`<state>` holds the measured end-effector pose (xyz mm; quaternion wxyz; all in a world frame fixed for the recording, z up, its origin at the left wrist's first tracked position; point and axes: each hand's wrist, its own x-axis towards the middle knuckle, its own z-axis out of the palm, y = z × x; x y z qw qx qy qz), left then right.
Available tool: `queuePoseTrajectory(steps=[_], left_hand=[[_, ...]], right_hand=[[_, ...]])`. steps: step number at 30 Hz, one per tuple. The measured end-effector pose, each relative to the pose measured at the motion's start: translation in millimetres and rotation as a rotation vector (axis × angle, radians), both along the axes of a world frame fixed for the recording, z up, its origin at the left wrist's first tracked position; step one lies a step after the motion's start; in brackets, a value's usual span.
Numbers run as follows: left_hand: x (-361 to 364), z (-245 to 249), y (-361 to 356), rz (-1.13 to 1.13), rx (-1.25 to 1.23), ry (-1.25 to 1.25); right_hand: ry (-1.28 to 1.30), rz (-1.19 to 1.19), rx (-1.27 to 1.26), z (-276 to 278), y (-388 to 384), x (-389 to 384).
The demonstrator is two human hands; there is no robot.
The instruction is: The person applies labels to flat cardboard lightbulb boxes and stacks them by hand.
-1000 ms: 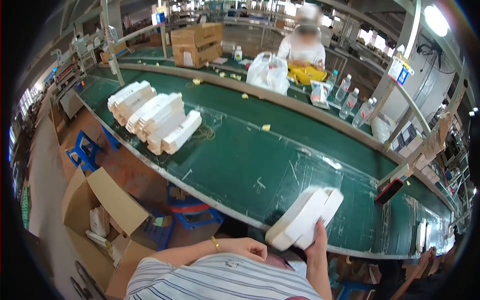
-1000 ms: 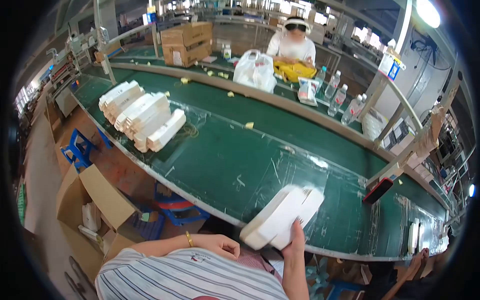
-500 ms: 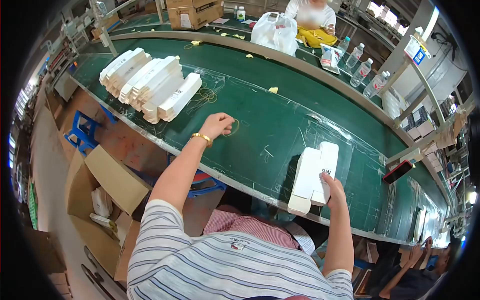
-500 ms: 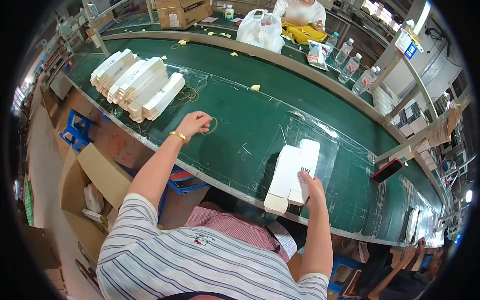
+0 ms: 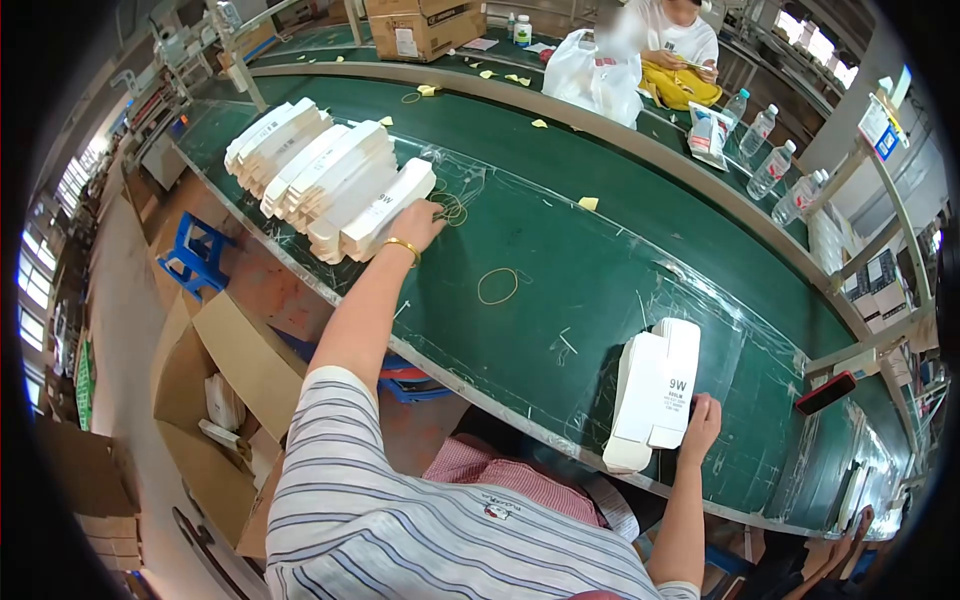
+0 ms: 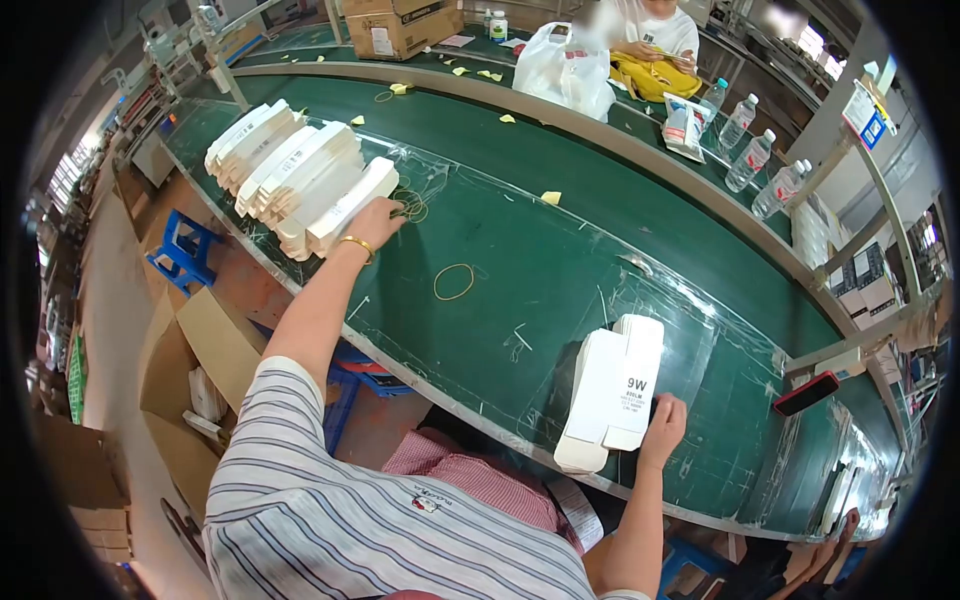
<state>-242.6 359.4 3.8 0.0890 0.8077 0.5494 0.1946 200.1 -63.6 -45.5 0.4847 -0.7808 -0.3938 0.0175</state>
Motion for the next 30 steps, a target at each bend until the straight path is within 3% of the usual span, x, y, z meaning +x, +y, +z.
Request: queuePoseTrajectory(steps=[1, 4, 5, 6, 8, 11, 12, 14, 18, 20, 23, 24, 25, 28, 30], left_hand=[[6.7, -11.2, 9.9, -0.007, -0.054, 0.001], [51.8, -9.8, -1.8, -0.145, 0.1, -0.192], [81.3, 10.8, -15.0, -0.169, -0.006, -0.258], [106.9, 41.8, -36.7, -0.197, -0.121, -0.316], [153.3, 97.7, -92.7, -0.467, -0.615, -0.793], [178.9, 205.2, -210.7, -1.255, -0.886, -0.894], [176.1, 235.3, -246.3, -1.471, -1.111, -0.947], [155.4, 257.7, -282.1, -1.935, -1.193, -0.927], [30.9, 266.9, -298.3, -2.601, -0.711, -0.857], [40.7, 239.1, -316.2, -1.904, -0.908, -0.745], [66.2, 140.3, -345.8, -0.911, -0.943, -0.446], [75.6, 106.9, -344.9, -0.913, -0.94, -0.343], [88.7, 99.1, -351.2, -0.962, -0.796, -0.238], [88.4, 74.4, -350.6, -1.119, -0.808, 0.029], [93.7, 86.1, -349.5, -1.203, -0.879, 0.019]], right_hand=[[0.046, 0.012, -0.032, 5.9, 1.9, -5.0], [0.153, -0.073, -0.027, 8.2, 2.5, -6.9], [0.186, -0.077, 0.046, 7.9, 2.7, -9.6], [0.107, -0.052, -0.043, 3.2, -2.3, -5.3], [-0.029, 0.006, -0.026, 1.5, -4.0, -6.6], [-0.016, -0.035, -0.007, -1.5, -2.7, -5.6], [-0.011, -0.048, 0.004, -2.7, -2.0, -5.2], [0.004, -0.062, 0.015, -2.5, 0.1, -2.9], [0.148, -0.007, -0.014, 18.9, -15.4, -1.5], [0.323, 0.105, -0.068, 45.3, -44.9, -7.9], [0.561, 0.201, -0.108, 67.9, -126.4, -22.6], [0.628, 0.18, -0.098, 66.5, -157.4, -29.5], [0.691, 0.135, -0.097, 56.8, -188.1, -38.1], [0.753, 0.018, -0.234, 4.0, -254.3, -65.7], [0.354, 0.006, -0.346, -22.7, -269.5, -94.0]])
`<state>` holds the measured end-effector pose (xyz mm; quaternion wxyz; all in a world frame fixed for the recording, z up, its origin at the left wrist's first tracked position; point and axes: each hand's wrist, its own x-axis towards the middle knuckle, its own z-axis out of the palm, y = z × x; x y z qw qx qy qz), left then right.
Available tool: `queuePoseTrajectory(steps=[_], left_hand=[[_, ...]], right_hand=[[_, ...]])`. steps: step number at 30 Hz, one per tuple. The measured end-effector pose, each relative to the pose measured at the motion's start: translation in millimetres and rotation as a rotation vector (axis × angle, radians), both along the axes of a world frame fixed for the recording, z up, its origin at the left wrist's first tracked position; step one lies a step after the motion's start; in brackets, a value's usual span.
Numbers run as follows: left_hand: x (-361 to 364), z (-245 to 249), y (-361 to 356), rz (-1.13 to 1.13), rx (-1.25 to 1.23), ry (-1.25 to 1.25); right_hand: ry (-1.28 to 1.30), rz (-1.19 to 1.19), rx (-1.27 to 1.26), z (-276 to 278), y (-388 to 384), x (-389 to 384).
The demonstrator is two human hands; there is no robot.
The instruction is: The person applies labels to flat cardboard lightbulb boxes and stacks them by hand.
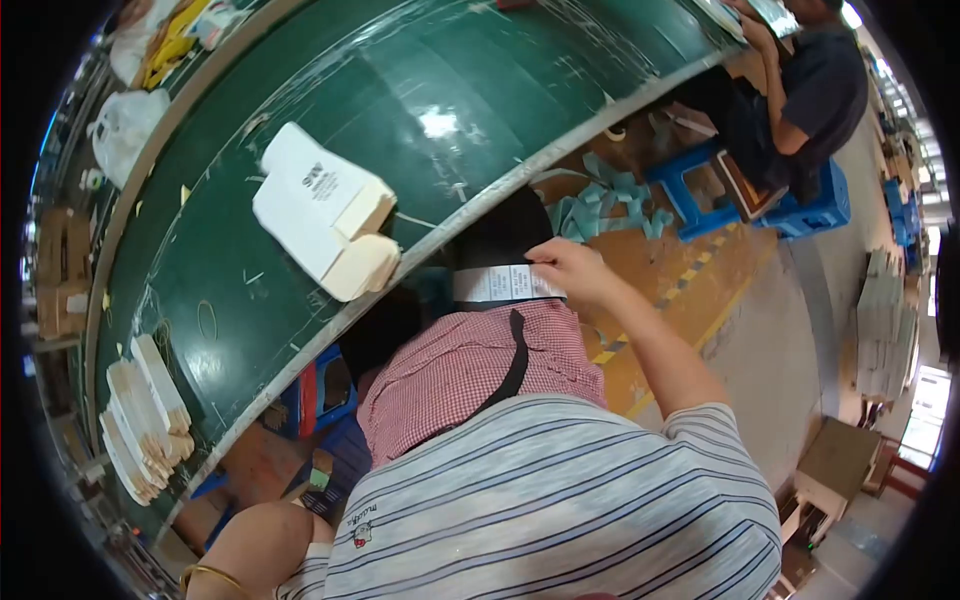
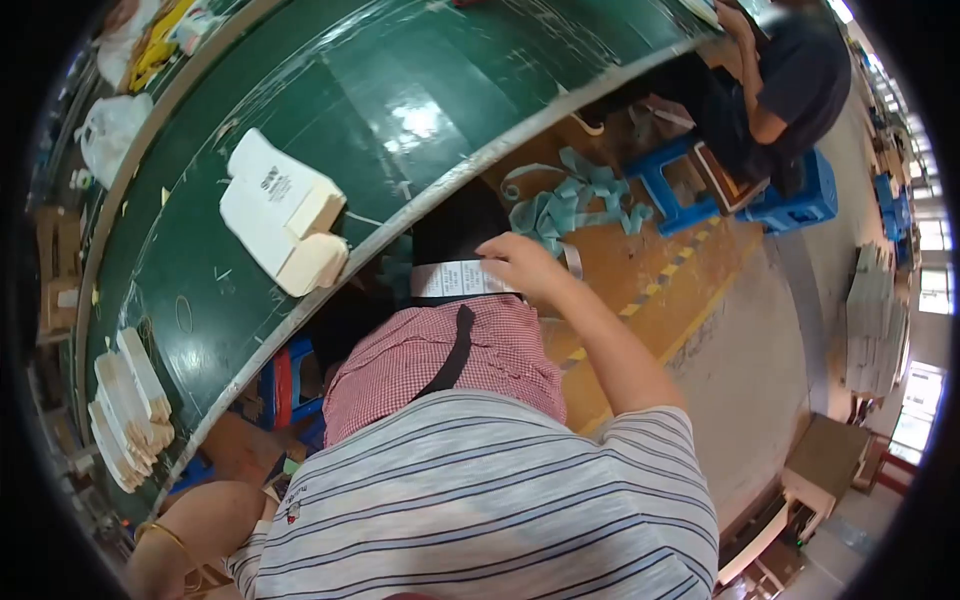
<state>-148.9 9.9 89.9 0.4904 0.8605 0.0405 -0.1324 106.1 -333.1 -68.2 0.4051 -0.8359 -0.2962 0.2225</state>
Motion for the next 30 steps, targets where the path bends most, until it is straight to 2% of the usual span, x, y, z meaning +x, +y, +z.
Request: queuePoseTrajectory(steps=[1, 2, 5, 8, 11, 15, 18, 21, 23, 25, 26, 30], left_hand=[[2.9, 14.2, -0.3, -0.035, -0.065, -0.014], [6.9, 29.3, -0.5, -0.078, -0.132, -0.024], [5.5, 62.2, 9.5, 0.14, -0.413, -0.194], [57.0, 33.5, -28.7, 0.139, -0.241, -0.128], [120.9, -20.9, -102.7, -0.117, -0.015, -0.009], [142.3, -36.1, -98.2, -0.457, 0.08, 0.059], [134.5, 19.0, -86.1, -0.304, -0.196, 0.021], [80.0, 58.0, -4.0, 0.093, -0.346, -0.402], [46.8, 97.2, 63.3, 0.473, -0.264, -0.562], [22.5, 124.9, 107.9, 0.726, -0.18, -0.635], [15.1, 133.2, 116.8, 0.739, -0.243, -0.667], [2.6, 139.5, 115.7, 0.525, -0.613, -0.627]], right_hand=[[-0.182, 0.045, 0.073, -15.9, -2.5, -8.9], [-0.239, 0.06, 0.036, -19.0, -1.2, -13.8], [-0.287, 0.106, -0.115, -14.3, -0.2, -19.6], [-0.235, 0.166, 0.003, -24.6, -1.0, -33.1], [-0.085, 0.225, 0.473, 9.8, 10.4, -54.9], [0.054, 0.307, 0.517, 42.7, -6.5, -44.6], [0.172, 0.355, 0.441, 38.4, -32.9, -21.0], [0.291, 0.374, 0.349, 24.3, -60.8, 5.3], [0.383, 0.368, 0.268, 21.7, -83.8, 23.4], [0.546, 0.376, 0.099, 31.4, -105.8, 41.0], [0.604, 0.401, 0.1, 21.4, -115.4, 48.0], [0.763, 0.486, -0.096, 18.1, -133.0, 43.8]])
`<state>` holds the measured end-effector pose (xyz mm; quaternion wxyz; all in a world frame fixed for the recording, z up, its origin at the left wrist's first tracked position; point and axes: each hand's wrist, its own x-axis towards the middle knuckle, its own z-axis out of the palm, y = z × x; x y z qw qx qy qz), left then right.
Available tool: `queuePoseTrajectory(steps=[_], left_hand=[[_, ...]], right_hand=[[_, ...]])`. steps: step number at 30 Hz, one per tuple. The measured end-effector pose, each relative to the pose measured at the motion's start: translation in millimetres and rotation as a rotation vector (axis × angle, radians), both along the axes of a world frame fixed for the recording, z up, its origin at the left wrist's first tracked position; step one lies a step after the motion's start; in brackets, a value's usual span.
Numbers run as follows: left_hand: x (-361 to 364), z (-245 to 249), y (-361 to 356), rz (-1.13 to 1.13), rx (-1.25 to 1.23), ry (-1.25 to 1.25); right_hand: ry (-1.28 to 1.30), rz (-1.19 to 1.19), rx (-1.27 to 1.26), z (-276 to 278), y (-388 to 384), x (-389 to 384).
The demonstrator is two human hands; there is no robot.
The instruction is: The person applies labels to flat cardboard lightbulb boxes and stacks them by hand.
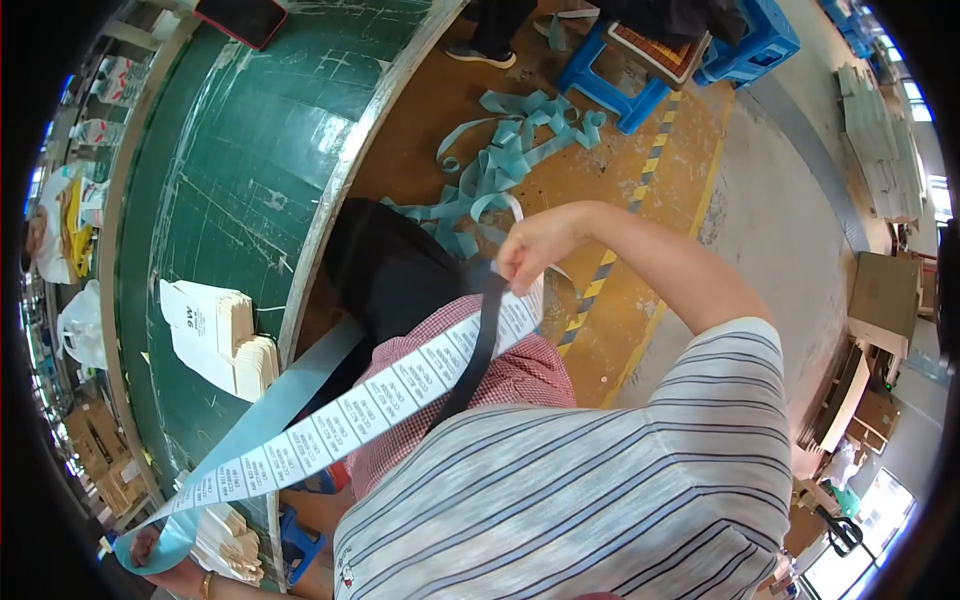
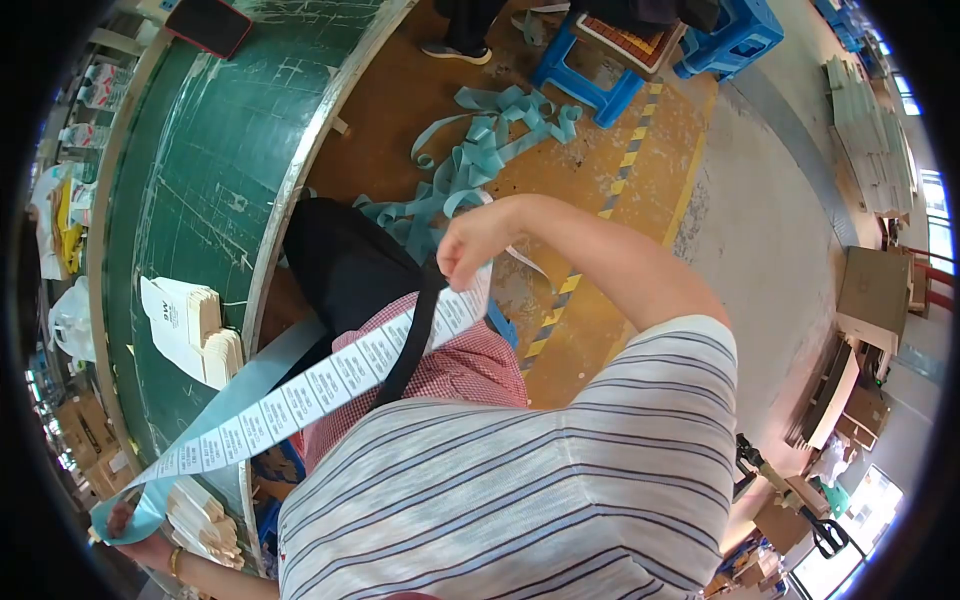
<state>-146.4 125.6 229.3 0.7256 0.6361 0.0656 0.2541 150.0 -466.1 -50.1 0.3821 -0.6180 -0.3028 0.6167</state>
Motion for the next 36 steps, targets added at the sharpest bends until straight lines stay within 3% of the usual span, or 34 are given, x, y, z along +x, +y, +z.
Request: queuePoseTrajectory(steps=[1, 3, 4, 5, 7, 9, 12, 13, 15, 18, 19, 20, 21, 22, 23, 24, 26, 28, 29, 31, 34, 36], left_hand=[[-3.0, 0.0, -0.1, -0.053, -0.046, -0.009], [-10.8, 0.5, 0.2, -0.15, -0.128, -0.022], [-13.9, 0.0, 1.6, -0.201, -0.172, -0.025], [-14.0, -0.9, 2.2, -0.264, -0.213, -0.022], [-11.1, -8.8, 2.3, -0.412, -0.29, -0.004], [-4.1, -23.6, -0.8, -0.51, -0.306, 0.031], [-10.5, -73.8, 7.1, -0.367, -0.103, 0.149], [-13.7, -93.1, 11.8, -0.234, -0.016, 0.201], [-0.9, -96.3, -17.5, -0.198, 0.128, 0.202], [33.5, -99.0, -58.9, -0.291, 0.152, 0.2], [40.8, -98.9, -69.8, -0.332, 0.146, 0.196], [45.5, -103.0, -71.8, -0.359, 0.137, 0.202], [50.1, -107.0, -73.8, -0.385, 0.128, 0.209], [49.1, -110.6, -71.4, -0.411, 0.09, 0.204], [48.0, -114.3, -68.9, -0.437, 0.052, 0.201], [42.5, -120.5, -63.5, -0.402, 0.027, 0.209], [42.3, -112.5, -77.1, -0.485, 0.043, 0.163], [38.2, -121.3, -69.8, -0.556, 0.0, 0.193], [35.9, -126.3, -68.3, -0.553, -0.025, 0.225], [31.6, -135.2, -67.1, -0.536, -0.072, 0.285], [30.4, -139.6, -65.1, -0.56, 0.128, 0.459], [45.4, -112.4, -100.0, -0.726, 0.193, 0.55]], right_hand=[[-0.023, 0.005, -0.03, 5.7, -5.3, 0.1], [-0.162, -0.207, -0.013, 38.7, -25.0, 29.1], [-0.375, -0.332, 0.083, 56.5, -37.7, 51.7], [-0.669, -0.411, 0.154, 92.6, -50.2, 70.7], [-0.745, -0.684, 0.342, 165.9, -66.9, 88.2], [-1.066, -0.849, 0.385, 255.3, -79.2, 79.0], [-1.529, -0.996, 0.215, 366.6, -99.7, 42.7], [-1.645, -1.03, 0.096, 395.1, -107.1, 31.3], [-1.752, -1.057, -0.227, 430.0, -124.8, 17.7], [-1.494, -0.617, -0.635, 419.1, -176.4, 53.0], [-1.63, -0.545, -0.643, 396.1, -183.7, 64.1], [-1.565, -0.442, -0.667, 391.9, -118.9, 34.7], [-1.689, -0.417, -0.406, 359.5, -95.9, 36.3], [-1.487, -0.489, -0.148, 334.6, -48.2, 13.5], [-1.26, -0.469, -0.069, 306.6, -8.2, -6.0], [-1.059, -0.332, 0.111, 266.2, 17.2, -22.1], [-0.776, -0.237, 0.224, 198.4, 51.1, -90.3], [-0.816, -0.22, -0.005, 182.5, 55.2, -141.8], [-0.768, -0.268, -0.14, 202.2, 59.8, -161.8], [-0.635, -0.36, -0.057, 190.3, 42.1, -161.0], [-0.538, -0.47, 0.031, 194.1, 14.8, -157.5], [-0.56, -0.356, -0.054, 192.8, -4.1, -144.3]])
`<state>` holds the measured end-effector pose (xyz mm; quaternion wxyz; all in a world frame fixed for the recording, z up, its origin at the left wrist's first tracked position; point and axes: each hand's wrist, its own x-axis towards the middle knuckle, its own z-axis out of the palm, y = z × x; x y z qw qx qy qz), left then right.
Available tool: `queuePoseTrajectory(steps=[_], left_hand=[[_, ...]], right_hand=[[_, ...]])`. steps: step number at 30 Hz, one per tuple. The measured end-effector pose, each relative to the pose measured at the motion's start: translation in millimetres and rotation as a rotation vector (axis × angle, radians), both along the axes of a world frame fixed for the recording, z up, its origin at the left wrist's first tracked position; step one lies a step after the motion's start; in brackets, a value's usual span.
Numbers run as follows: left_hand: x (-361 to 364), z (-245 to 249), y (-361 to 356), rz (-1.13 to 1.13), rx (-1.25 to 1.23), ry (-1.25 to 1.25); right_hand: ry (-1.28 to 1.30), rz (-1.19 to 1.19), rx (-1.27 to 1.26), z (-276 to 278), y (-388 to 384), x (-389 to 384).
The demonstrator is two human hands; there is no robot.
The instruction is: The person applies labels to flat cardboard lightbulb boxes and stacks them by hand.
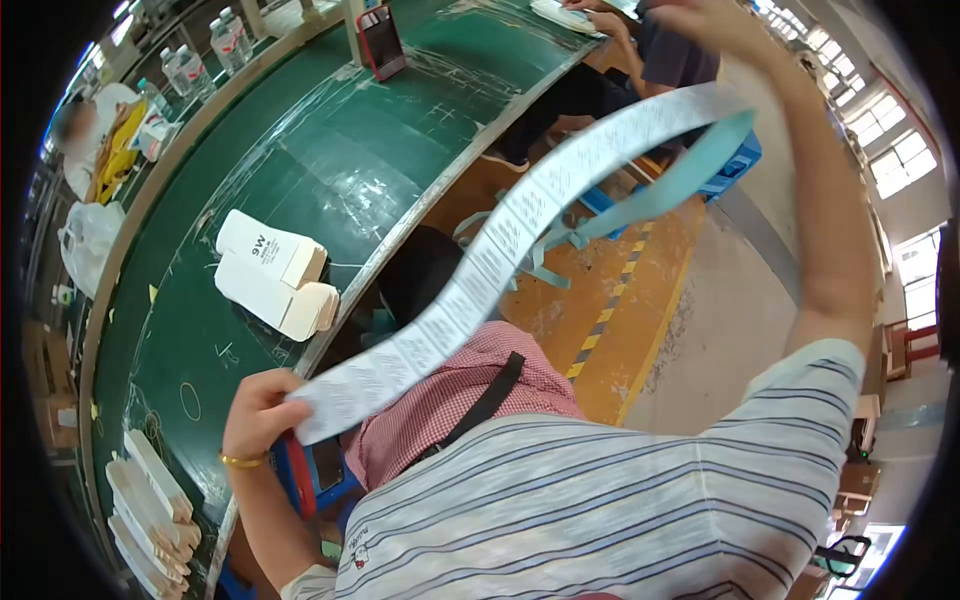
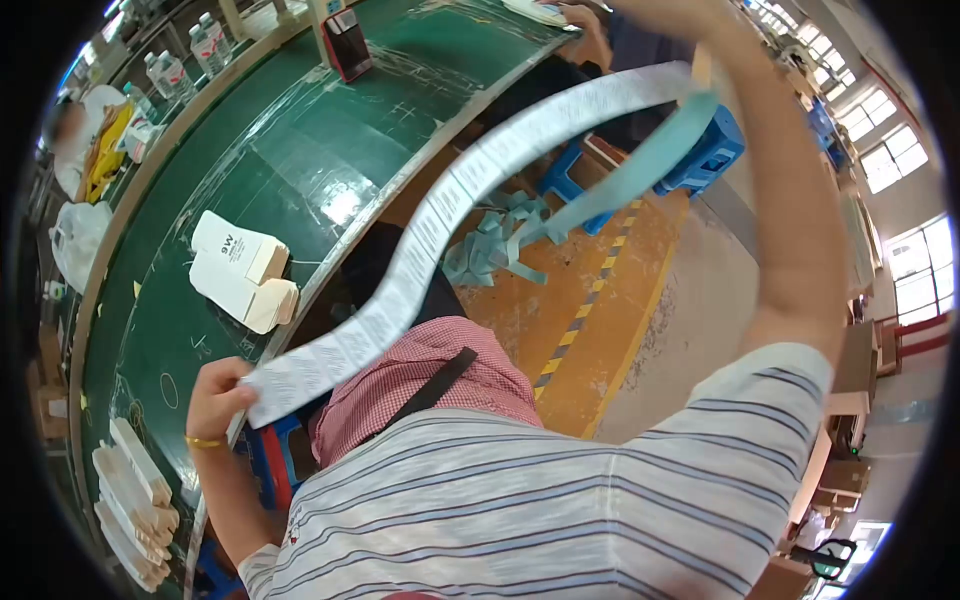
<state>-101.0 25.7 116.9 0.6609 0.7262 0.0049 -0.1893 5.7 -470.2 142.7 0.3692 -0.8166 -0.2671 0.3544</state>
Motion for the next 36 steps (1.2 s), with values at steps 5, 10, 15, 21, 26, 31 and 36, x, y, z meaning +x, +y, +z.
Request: queuePoseTrajectory(steps=[5, 10, 15, 21, 26, 31, 36], left_hand=[[58.3, 14.8, -83.1, -0.354, 0.277, -0.092], [92.6, -9.8, -87.8, -0.242, 0.184, 0.037], [99.1, -30.1, -61.6, -0.109, 0.005, 0.207], [150.5, -20.2, -85.5, -0.342, 0.12, 0.129], [157.0, -19.0, -97.0, -0.029, 0.183, -0.11], [117.4, -11.0, -116.8, 0.261, 0.35, -0.518], [85.4, -30.0, -121.8, 0.391, 0.471, -0.678]], right_hand=[[-0.293, 0.484, 0.289, -44.2, 154.5, 84.7], [0.184, 0.606, 0.22, -76.1, 172.6, 93.3], [0.23, 0.518, 0.231, -95.2, 113.6, 153.9], [0.383, 0.518, 0.307, -95.6, 125.8, 159.0], [0.48, 0.368, 0.362, -84.1, 140.2, 151.1], [0.456, -0.072, 0.628, -81.2, 157.7, 114.0], [0.163, -0.124, 0.705, -83.7, 189.9, 77.2]])
